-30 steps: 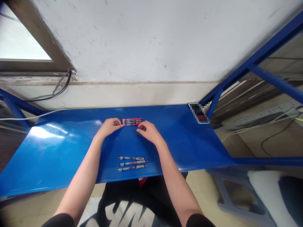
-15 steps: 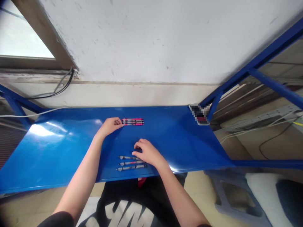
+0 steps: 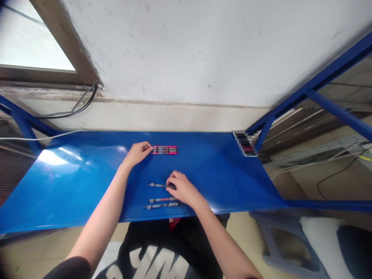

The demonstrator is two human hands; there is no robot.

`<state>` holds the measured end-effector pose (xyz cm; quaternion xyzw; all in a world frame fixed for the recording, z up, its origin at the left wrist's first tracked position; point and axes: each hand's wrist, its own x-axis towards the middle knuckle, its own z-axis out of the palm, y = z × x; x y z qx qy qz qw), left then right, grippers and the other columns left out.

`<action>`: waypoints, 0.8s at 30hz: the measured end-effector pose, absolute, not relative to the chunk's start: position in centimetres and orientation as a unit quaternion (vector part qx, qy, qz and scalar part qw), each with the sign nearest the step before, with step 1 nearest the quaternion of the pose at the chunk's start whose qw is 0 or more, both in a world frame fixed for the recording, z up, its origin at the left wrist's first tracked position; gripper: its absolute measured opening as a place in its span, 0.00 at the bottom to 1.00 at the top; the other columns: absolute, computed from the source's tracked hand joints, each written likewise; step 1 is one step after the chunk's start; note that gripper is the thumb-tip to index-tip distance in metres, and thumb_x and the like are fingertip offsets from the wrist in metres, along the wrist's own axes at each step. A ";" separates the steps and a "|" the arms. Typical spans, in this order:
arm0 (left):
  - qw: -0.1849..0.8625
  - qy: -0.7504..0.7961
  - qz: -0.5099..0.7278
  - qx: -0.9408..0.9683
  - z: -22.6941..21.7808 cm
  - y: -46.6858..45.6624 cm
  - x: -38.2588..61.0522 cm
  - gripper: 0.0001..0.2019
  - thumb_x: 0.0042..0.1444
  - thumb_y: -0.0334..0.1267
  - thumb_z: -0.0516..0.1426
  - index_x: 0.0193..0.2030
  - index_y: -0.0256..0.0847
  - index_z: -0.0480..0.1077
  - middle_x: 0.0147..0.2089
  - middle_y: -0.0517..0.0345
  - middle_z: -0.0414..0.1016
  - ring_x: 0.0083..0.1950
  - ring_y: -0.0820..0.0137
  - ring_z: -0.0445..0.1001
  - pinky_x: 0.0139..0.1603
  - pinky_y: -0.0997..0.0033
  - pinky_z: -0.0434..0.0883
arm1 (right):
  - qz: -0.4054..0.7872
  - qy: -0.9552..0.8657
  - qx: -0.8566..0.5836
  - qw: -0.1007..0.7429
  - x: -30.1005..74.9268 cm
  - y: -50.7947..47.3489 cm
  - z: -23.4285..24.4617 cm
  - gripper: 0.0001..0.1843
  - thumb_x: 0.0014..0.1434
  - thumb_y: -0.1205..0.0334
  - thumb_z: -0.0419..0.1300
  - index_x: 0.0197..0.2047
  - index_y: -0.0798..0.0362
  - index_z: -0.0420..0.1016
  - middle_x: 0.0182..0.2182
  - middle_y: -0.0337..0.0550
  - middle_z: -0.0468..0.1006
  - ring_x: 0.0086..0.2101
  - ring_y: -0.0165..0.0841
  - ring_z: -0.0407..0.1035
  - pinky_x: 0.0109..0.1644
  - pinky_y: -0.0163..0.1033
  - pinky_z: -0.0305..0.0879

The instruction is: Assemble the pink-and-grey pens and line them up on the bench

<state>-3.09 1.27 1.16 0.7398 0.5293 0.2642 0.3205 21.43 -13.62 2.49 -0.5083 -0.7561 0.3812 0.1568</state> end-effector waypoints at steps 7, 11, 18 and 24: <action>0.396 0.454 0.311 0.735 2.1 -0.2 -1.0 0.14 0.63 0.48 0.57 0.38 0.40 0.79 0.37 0.54 0.82 0.38 0.65 0.77 0.42 0.68 0.71 | 0.459 -0.647 -0.528 0.303 21.8 -7.9 0.7 0.12 0.67 0.52 0.57 0.41 0.49 0.76 0.27 0.37 0.76 0.26 0.31 0.69 0.34 0.38 0.67; 0.435 0.437 0.284 0.734 1.5 -0.1 -0.7 0.12 0.56 0.45 0.64 0.42 0.41 0.81 0.44 0.53 0.84 0.44 0.62 0.80 0.49 0.64 0.73 | 0.493 -0.560 -0.519 0.417 21.5 -4.0 -0.7 0.19 0.62 0.43 0.62 0.34 0.51 0.77 0.21 0.34 0.72 0.20 0.28 0.63 0.26 0.35 0.59; 0.447 0.449 0.277 0.722 1.1 0.4 -1.0 0.11 0.58 0.44 0.63 0.42 0.41 0.82 0.37 0.53 0.84 0.39 0.63 0.81 0.47 0.64 0.73 | 0.532 -0.473 -0.509 0.485 22.4 -3.3 -2.4 0.21 0.56 0.40 0.67 0.34 0.51 0.76 0.20 0.33 0.71 0.19 0.27 0.59 0.24 0.35 0.55; 0.436 0.443 0.236 0.747 1.8 -0.2 -0.5 0.13 0.62 0.45 0.59 0.43 0.40 0.82 0.29 0.55 0.80 0.34 0.64 0.78 0.41 0.66 0.71 | 0.501 -0.491 -0.515 0.492 22.7 -3.6 -2.6 0.20 0.57 0.41 0.67 0.34 0.50 0.76 0.23 0.36 0.74 0.22 0.28 0.63 0.27 0.35 0.61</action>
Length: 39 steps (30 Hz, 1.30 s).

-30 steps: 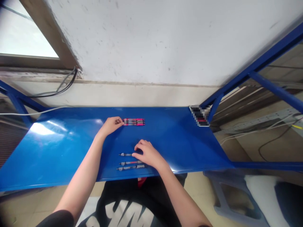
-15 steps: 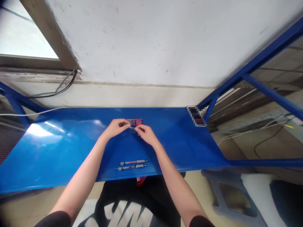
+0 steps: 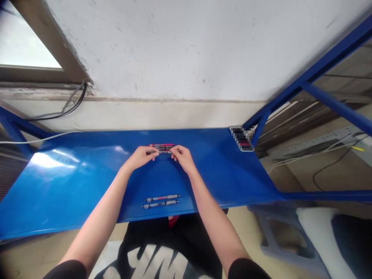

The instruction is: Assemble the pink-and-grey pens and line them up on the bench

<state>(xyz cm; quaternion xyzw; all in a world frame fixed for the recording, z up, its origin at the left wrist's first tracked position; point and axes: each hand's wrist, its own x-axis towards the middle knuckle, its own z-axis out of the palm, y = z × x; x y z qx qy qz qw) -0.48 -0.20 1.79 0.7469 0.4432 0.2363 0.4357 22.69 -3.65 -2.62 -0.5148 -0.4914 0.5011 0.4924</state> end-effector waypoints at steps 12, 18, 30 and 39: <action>0.431 0.428 0.178 0.774 1.5 0.0 -1.0 0.19 0.66 0.47 0.53 0.33 0.38 0.79 0.26 0.58 0.75 0.28 0.69 0.70 0.33 0.70 0.64 | 0.482 -0.534 -0.500 0.482 22.6 -3.9 -2.3 0.13 0.58 0.50 0.66 0.40 0.50 0.79 0.32 0.39 0.79 0.30 0.31 0.71 0.41 0.39 0.69; 0.420 0.429 0.257 0.757 1.4 -0.1 -0.9 0.14 0.58 0.46 0.62 0.45 0.38 0.78 0.33 0.60 0.76 0.32 0.71 0.69 0.35 0.72 0.64 | 0.501 -0.505 -0.493 0.501 22.4 -3.8 -2.5 0.13 0.56 0.51 0.69 0.40 0.50 0.80 0.32 0.39 0.80 0.30 0.32 0.72 0.40 0.40 0.69; 0.424 0.433 0.266 0.750 1.2 0.2 -1.2 0.11 0.60 0.45 0.61 0.39 0.39 0.78 0.40 0.56 0.81 0.40 0.67 0.76 0.46 0.68 0.69 | 0.544 -0.467 -0.467 0.518 22.0 -3.9 -2.4 0.17 0.58 0.47 0.69 0.43 0.50 0.77 0.33 0.40 0.83 0.27 0.31 0.75 0.31 0.36 0.68; 0.398 0.443 0.244 0.766 0.6 0.5 -1.4 0.20 0.65 0.51 0.56 0.34 0.36 0.78 0.27 0.60 0.73 0.30 0.71 0.67 0.34 0.71 0.61 | 0.528 -0.509 -0.455 0.505 22.2 -4.1 -2.3 0.12 0.55 0.54 0.71 0.39 0.49 0.79 0.28 0.35 0.77 0.25 0.29 0.69 0.32 0.36 0.67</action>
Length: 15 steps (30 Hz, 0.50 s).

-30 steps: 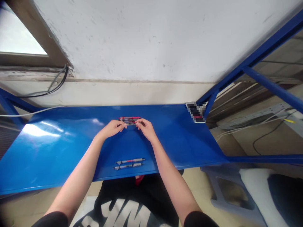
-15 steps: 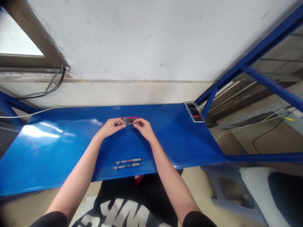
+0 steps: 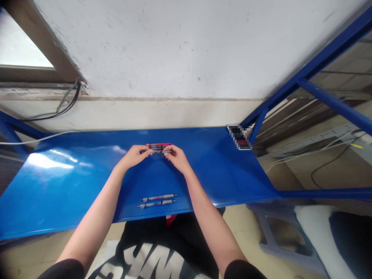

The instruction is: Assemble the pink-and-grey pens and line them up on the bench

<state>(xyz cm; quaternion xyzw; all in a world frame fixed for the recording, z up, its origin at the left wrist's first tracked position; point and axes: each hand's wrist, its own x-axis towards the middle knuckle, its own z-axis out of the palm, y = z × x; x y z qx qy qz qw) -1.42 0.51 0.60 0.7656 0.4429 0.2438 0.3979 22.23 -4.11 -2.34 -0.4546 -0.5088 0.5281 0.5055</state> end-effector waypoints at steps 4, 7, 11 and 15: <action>0.396 0.451 0.229 0.766 0.5 0.7 -1.6 0.21 0.65 0.51 0.55 0.35 0.36 0.80 0.24 0.62 0.69 0.27 0.72 0.63 0.31 0.72 0.58 | 0.529 -0.497 -0.453 0.517 22.1 -4.0 -2.4 0.11 0.55 0.55 0.70 0.39 0.49 0.78 0.30 0.36 0.78 0.28 0.30 0.70 0.36 0.38 0.68; 0.434 0.438 0.218 0.756 0.9 0.8 -1.6 0.20 0.65 0.50 0.54 0.38 0.35 0.81 0.24 0.61 0.68 0.26 0.73 0.63 0.30 0.72 0.59 | 0.516 -0.500 -0.456 0.525 22.0 -4.0 -2.5 0.09 0.56 0.55 0.70 0.37 0.49 0.78 0.31 0.37 0.78 0.28 0.30 0.69 0.36 0.38 0.68; 0.518 0.426 0.214 0.710 1.8 0.5 -1.4 0.22 0.68 0.50 0.51 0.47 0.34 0.78 0.22 0.64 0.65 0.24 0.73 0.63 0.28 0.73 0.61 | 0.497 -0.506 -0.448 0.543 22.1 -4.0 -2.5 0.09 0.54 0.55 0.71 0.33 0.49 0.77 0.34 0.39 0.79 0.29 0.31 0.69 0.37 0.39 0.68; 0.548 0.416 0.190 0.700 2.4 0.1 -1.1 0.23 0.69 0.53 0.50 0.51 0.34 0.75 0.20 0.64 0.67 0.20 0.74 0.63 0.26 0.74 0.63 | 0.519 -0.480 -0.458 0.539 22.2 -4.0 -2.6 0.15 0.53 0.54 0.72 0.43 0.47 0.80 0.36 0.39 0.81 0.29 0.31 0.71 0.37 0.39 0.70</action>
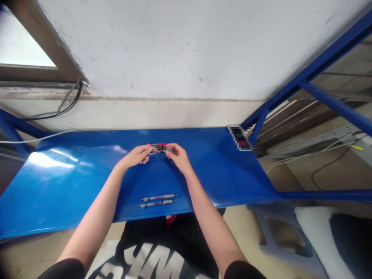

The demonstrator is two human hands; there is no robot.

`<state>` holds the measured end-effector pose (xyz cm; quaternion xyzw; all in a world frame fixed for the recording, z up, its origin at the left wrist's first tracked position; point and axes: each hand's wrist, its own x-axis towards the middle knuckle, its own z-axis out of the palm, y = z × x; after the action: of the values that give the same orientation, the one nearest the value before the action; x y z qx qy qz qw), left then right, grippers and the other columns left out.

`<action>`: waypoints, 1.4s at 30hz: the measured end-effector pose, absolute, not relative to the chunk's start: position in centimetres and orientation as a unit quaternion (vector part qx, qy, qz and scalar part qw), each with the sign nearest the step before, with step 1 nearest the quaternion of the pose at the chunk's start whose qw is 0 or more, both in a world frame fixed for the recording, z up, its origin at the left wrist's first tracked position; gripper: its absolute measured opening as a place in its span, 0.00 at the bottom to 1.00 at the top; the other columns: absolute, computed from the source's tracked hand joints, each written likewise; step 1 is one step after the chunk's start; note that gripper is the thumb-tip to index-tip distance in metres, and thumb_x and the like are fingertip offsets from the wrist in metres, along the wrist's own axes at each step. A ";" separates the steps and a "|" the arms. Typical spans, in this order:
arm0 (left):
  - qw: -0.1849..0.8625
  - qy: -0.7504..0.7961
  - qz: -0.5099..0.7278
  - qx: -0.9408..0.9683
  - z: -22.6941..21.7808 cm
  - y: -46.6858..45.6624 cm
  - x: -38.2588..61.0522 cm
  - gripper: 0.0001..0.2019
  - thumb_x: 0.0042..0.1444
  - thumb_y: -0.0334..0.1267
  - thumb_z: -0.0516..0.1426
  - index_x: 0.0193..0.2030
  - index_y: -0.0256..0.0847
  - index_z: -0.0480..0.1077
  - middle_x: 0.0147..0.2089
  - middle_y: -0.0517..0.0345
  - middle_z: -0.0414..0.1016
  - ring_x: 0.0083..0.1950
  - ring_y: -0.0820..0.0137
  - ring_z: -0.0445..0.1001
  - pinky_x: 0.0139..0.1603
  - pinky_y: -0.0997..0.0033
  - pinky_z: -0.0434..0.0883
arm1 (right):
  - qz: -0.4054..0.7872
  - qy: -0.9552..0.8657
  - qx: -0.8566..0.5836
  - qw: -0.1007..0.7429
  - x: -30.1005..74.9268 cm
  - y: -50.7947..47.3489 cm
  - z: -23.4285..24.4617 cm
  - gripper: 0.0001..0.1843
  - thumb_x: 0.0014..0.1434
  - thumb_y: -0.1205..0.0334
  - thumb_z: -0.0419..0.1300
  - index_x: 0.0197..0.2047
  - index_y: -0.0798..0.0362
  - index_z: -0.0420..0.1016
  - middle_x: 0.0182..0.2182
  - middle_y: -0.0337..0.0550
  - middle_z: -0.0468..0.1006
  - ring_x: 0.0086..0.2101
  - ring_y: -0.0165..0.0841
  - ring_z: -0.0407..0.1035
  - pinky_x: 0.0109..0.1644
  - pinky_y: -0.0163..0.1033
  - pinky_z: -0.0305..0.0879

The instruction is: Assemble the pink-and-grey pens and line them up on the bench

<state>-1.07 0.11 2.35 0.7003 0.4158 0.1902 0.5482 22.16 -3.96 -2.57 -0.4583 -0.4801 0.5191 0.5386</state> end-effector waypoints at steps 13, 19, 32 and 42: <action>0.550 0.391 0.151 0.722 2.5 -0.5 -0.3 0.16 0.63 0.47 0.58 0.36 0.36 0.78 0.29 0.54 0.79 0.25 0.73 0.71 0.29 0.73 0.68 | 0.630 -0.380 -0.385 0.557 21.7 -4.6 -1.5 0.19 0.59 0.44 0.69 0.42 0.48 0.72 0.40 0.43 0.85 0.36 0.35 0.82 0.38 0.38 0.76; 0.640 0.388 0.152 0.645 2.3 -0.6 0.2 0.23 0.65 0.42 0.55 0.63 0.33 0.70 0.26 0.58 0.77 0.23 0.72 0.71 0.28 0.72 0.68 | 0.654 -0.381 -0.364 0.543 21.7 -4.5 -1.7 0.21 0.60 0.42 0.68 0.44 0.47 0.70 0.38 0.42 0.86 0.39 0.38 0.84 0.39 0.39 0.79; 0.732 0.380 0.140 0.548 1.2 -0.4 -0.3 0.19 0.62 0.40 0.59 0.58 0.37 0.68 0.35 0.54 0.79 0.26 0.73 0.75 0.28 0.72 0.70 | 0.610 -0.380 -0.387 0.578 21.6 -4.2 -2.0 0.24 0.63 0.35 0.61 0.45 0.45 0.63 0.37 0.42 0.86 0.33 0.35 0.83 0.35 0.37 0.75; 0.736 0.395 0.147 0.529 1.1 -0.4 -0.2 0.14 0.58 0.36 0.58 0.51 0.38 0.68 0.30 0.58 0.74 0.27 0.74 0.70 0.25 0.76 0.62 | 0.549 -0.374 -0.424 0.615 22.3 -3.7 -2.5 0.23 0.64 0.34 0.58 0.45 0.44 0.62 0.35 0.40 0.86 0.33 0.35 0.82 0.36 0.38 0.74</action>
<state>-0.16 -0.37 1.08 0.5289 0.3954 0.1468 0.7365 22.28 -3.74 -2.51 -0.4241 -0.3736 0.5495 0.6153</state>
